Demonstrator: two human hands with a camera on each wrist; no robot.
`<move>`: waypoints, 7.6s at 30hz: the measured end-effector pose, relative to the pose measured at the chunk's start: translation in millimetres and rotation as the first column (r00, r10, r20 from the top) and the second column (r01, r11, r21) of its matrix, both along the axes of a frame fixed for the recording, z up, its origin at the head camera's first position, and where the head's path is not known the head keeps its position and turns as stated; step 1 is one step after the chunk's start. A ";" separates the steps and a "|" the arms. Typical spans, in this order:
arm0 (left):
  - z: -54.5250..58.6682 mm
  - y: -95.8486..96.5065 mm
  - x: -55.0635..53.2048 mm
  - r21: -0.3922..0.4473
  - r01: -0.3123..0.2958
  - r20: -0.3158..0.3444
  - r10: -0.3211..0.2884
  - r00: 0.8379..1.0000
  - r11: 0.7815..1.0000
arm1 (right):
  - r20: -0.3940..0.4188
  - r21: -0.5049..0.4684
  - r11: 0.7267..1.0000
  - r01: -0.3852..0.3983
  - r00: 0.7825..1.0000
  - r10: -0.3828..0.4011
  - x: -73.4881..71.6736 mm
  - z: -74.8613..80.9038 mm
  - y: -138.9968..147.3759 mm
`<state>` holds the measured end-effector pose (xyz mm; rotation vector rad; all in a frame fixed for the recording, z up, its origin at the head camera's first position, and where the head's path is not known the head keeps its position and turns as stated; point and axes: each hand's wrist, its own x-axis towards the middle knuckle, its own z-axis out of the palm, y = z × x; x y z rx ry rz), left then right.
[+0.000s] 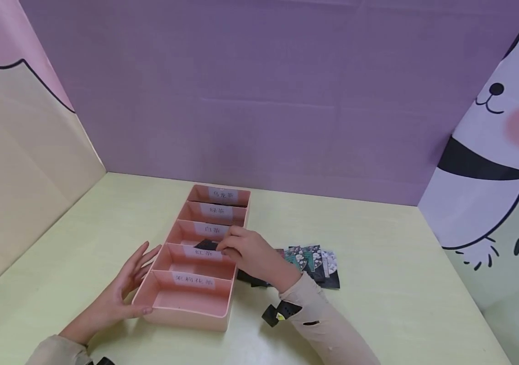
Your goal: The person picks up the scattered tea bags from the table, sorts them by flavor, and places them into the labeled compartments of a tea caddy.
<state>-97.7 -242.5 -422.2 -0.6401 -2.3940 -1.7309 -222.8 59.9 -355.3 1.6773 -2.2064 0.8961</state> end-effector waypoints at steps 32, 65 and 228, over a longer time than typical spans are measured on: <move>-2.7 0.2 -0.4 0.058 0.101 -0.105 -0.094 0.990 0.993 | -0.024 0.095 0.967 0.238 0.971 -0.237 -12.4 4.9 64.4; -4.1 -2.0 -3.5 0.048 0.100 -0.111 -0.094 0.989 0.994 | 0.457 0.544 0.780 0.308 0.671 -0.584 -52.6 -19.6 181.0; -1.7 -3.7 -2.5 0.065 0.092 -0.100 -0.085 0.991 0.994 | 0.518 0.498 0.824 0.269 0.670 -0.531 -59.6 -19.5 137.8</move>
